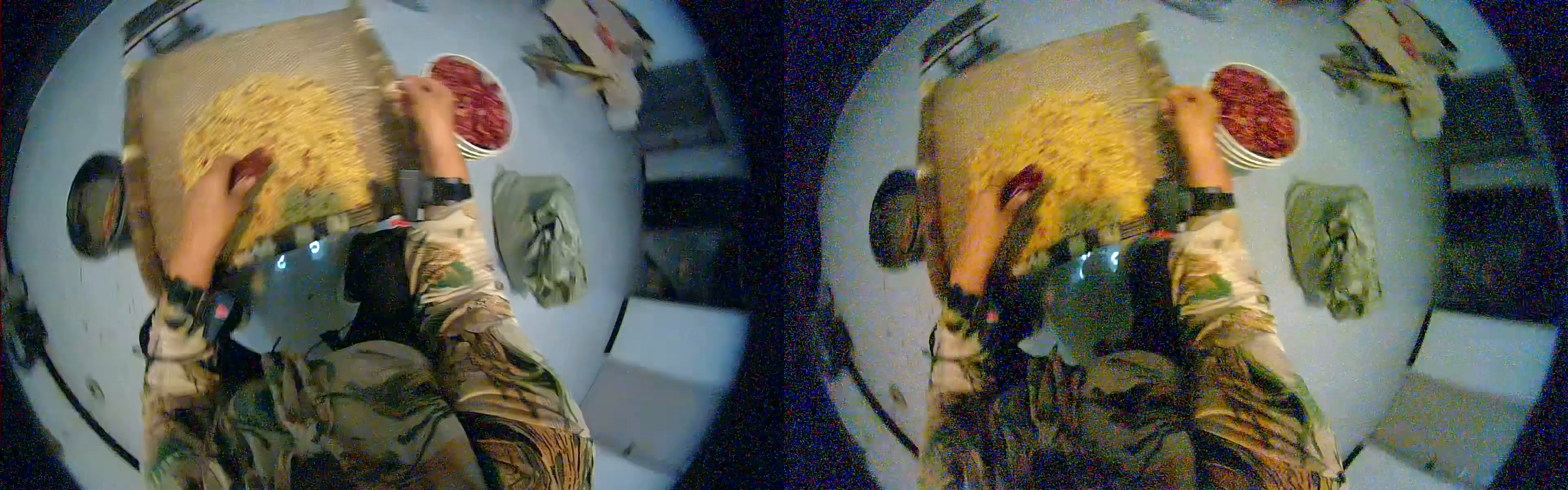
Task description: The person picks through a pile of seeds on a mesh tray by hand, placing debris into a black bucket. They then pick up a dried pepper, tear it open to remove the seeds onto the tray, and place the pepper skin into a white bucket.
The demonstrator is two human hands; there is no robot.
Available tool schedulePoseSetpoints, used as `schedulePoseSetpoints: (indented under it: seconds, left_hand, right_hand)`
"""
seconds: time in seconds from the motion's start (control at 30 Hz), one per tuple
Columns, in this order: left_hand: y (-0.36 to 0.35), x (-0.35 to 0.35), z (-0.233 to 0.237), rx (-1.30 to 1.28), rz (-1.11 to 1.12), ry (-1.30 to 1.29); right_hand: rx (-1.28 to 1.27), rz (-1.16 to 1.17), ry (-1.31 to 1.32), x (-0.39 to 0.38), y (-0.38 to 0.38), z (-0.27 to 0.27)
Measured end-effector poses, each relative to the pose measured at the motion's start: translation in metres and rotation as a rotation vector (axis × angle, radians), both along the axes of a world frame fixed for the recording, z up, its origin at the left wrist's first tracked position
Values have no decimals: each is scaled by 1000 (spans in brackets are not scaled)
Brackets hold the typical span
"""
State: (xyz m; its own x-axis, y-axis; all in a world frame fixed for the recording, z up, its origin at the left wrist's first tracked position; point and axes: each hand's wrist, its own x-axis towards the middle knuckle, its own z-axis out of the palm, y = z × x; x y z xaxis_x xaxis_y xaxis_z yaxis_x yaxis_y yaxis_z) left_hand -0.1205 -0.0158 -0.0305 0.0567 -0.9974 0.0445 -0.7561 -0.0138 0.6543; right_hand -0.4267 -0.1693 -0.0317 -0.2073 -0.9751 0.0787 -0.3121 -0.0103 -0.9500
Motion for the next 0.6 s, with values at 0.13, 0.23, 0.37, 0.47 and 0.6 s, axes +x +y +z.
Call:
schedulePoseSetpoints:
  seconds: [0.13, 0.23, 0.37, 0.47, 0.6]
  left_hand:
    - [-7, 5, -25, 1, -85, -99]
    - [-6, 3, -42, -195, -122, 77]
    - [3, 5, -34, -237, -124, 78]
    - [16, 1, -25, -334, -15, 91]
    - [-14, -19, -57, -300, 58, -21]
  right_hand:
    - [9, 183, 198, 15, 9, 14]
    - [35, 321, 215, 19, 11, 14]
    - [79, 678, 162, -1, 0, -9]
    - [-68, 552, 385, 8, -5, -12]
    - [-199, 710, 625, 18, 5, -21]
